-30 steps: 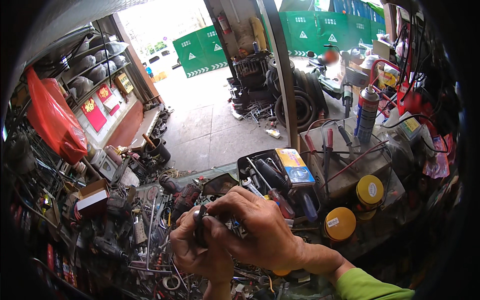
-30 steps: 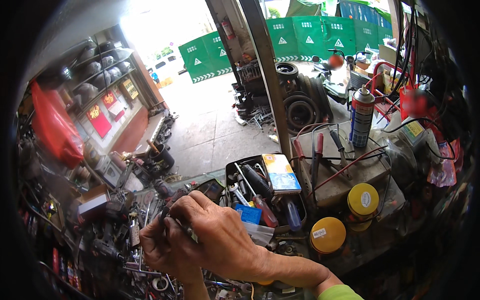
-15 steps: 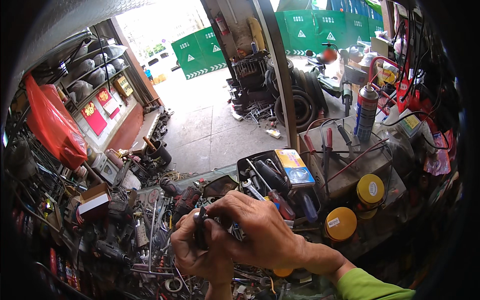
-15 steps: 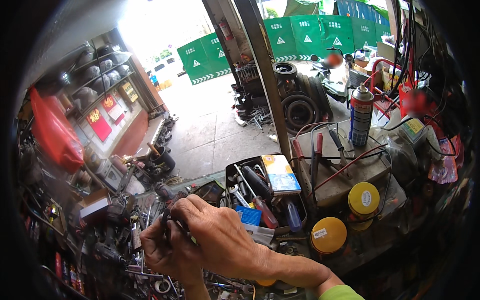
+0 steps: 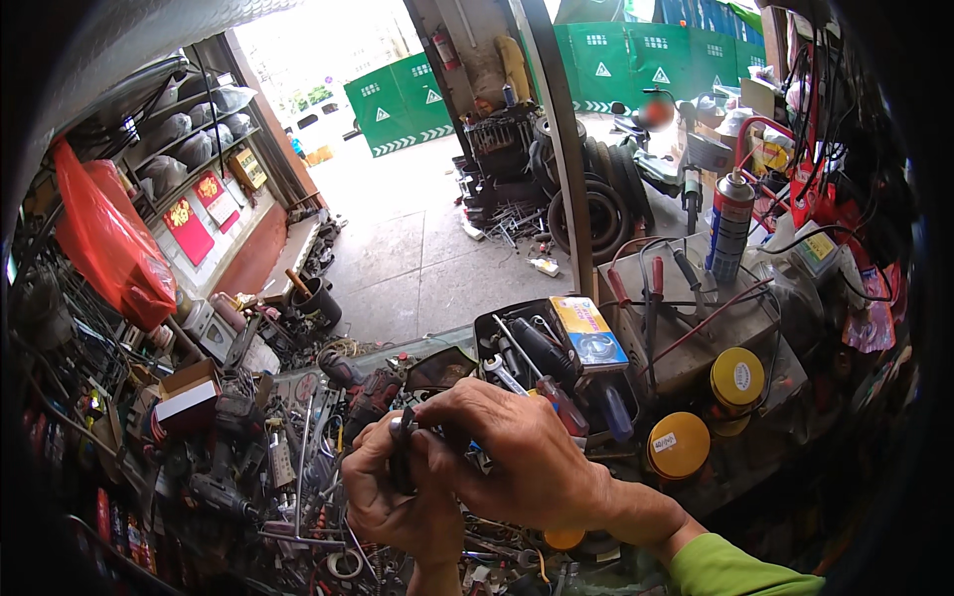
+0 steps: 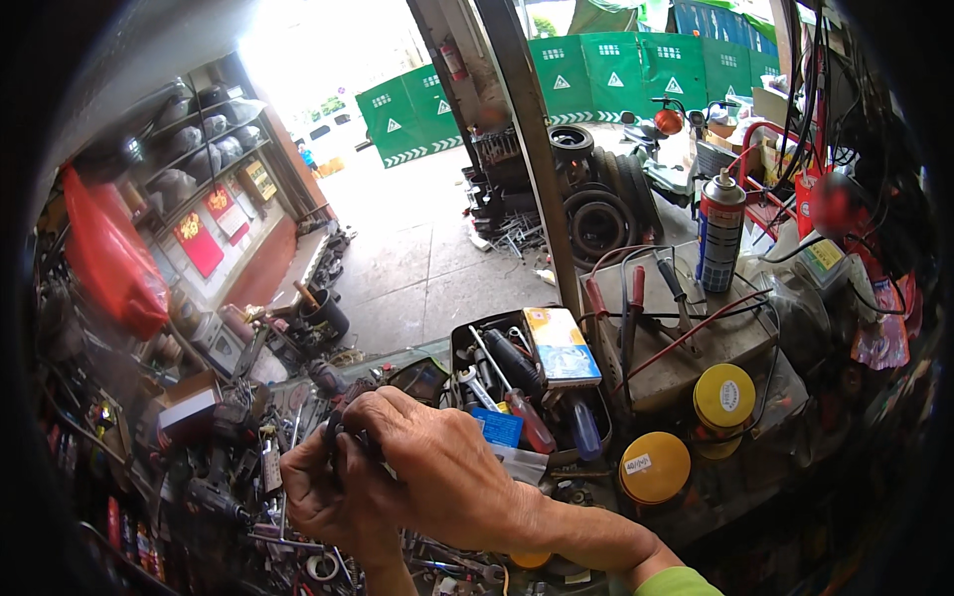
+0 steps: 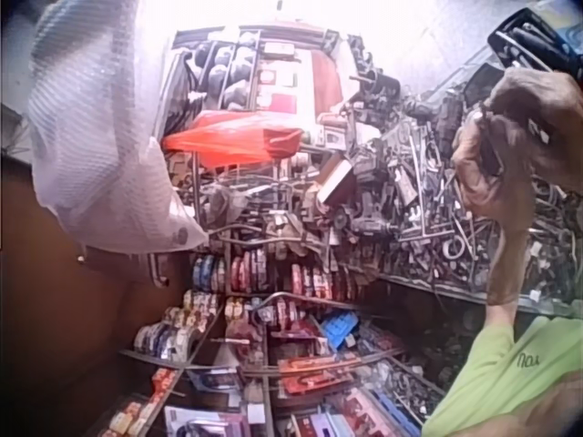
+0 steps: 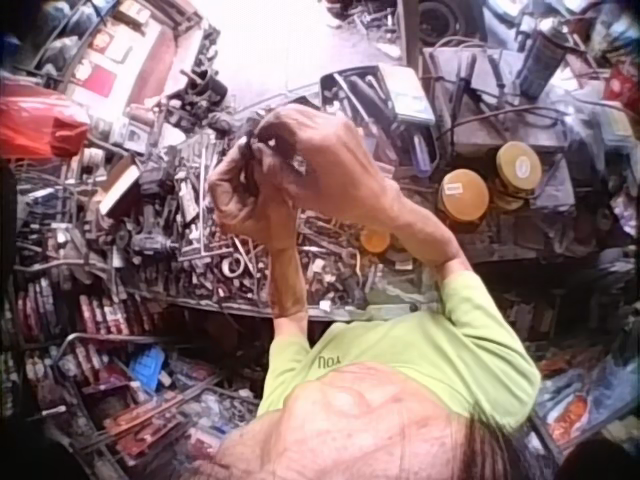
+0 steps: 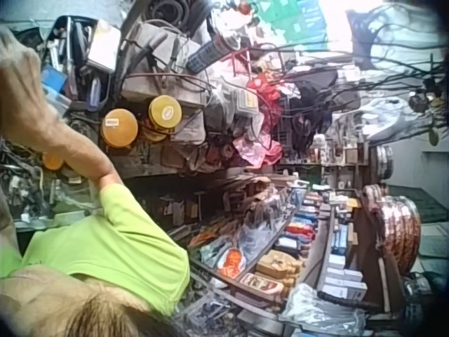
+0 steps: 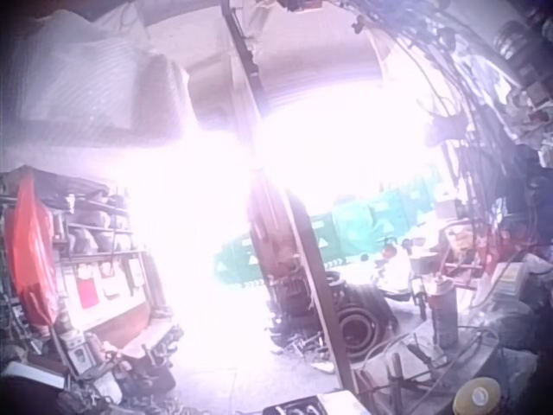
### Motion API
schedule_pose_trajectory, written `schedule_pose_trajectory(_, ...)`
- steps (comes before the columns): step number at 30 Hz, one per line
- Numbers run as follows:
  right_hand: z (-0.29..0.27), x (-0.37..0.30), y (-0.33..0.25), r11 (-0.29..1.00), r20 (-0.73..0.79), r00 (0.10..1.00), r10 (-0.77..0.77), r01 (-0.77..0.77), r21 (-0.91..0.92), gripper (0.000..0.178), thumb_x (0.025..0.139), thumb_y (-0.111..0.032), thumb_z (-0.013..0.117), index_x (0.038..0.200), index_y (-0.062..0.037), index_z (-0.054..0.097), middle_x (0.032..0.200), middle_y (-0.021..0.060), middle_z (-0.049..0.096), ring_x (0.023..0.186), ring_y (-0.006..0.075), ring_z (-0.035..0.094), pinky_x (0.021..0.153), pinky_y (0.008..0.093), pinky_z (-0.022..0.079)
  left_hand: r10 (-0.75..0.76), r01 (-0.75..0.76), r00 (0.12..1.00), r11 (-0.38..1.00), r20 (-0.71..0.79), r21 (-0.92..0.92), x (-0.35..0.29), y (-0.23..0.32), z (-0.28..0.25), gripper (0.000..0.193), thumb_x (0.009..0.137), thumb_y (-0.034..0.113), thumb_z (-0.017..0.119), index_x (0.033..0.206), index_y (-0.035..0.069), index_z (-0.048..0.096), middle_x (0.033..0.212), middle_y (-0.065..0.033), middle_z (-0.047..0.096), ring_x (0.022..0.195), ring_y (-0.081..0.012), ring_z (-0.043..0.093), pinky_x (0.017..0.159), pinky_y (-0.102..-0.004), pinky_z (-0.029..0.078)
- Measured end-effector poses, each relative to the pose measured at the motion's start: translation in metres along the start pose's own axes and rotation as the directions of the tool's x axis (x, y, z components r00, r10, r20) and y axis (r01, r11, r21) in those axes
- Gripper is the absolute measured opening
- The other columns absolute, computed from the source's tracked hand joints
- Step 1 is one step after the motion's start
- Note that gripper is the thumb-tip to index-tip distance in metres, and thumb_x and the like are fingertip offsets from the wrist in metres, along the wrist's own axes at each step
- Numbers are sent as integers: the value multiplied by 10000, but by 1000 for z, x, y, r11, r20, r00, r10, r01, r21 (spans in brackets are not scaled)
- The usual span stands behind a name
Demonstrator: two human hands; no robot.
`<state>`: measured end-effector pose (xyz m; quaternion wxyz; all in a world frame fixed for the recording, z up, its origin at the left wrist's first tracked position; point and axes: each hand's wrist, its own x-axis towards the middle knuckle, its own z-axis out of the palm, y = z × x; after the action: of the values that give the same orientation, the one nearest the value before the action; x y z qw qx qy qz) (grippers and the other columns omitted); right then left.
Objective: The person assembles a small mechanical component using a wrench and other hand tools. They tighten a nut onto a threaded shaft, adjust the fit, and reposition the parts repeatedly on a cluttered workbench.
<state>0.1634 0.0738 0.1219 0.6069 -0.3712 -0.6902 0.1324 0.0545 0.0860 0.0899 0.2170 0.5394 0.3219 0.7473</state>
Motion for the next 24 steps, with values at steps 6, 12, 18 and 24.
schedule_pose_trajectory(6,1,-1,2,998,7,1000,18,-18,-61,153,852,-66,653,976,19,623,832,157,630,720,320,633,603,371,498,25,-29,997,998,66,55,-2,-4,-4,189,866,-4,676,1011,-52,564,1019,-149,635,894,-149,607,806,-263,504)
schedule_pose_trajectory(12,1,1,-2,999,-49,998,33,-32,10,138,861,-73,655,954,22,619,809,154,630,692,322,631,591,369,495,8,-11,998,999,62,43,-1,-3,-6,168,872,-26,658,1009,-55,564,1013,-148,636,876,-147,613,793,-258,511)
schedule_pose_trajectory(18,-1,1,0,999,4,1000,15,-15,-47,121,861,-67,651,941,19,621,806,156,630,697,326,633,591,361,496,-29,26,997,999,69,33,-2,-2,-4,175,868,-32,656,1008,-63,557,1017,-148,631,914,-162,617,827,-275,516)
schedule_pose_trajectory(24,-1,2,4,1000,-14,1000,11,-11,-11,122,859,-78,654,930,16,623,799,152,631,694,321,636,584,358,497,-71,71,996,997,59,-2,-2,-4,-4,168,868,-39,649,1006,-59,555,1029,-149,630,921,-167,620,839,-286,519)
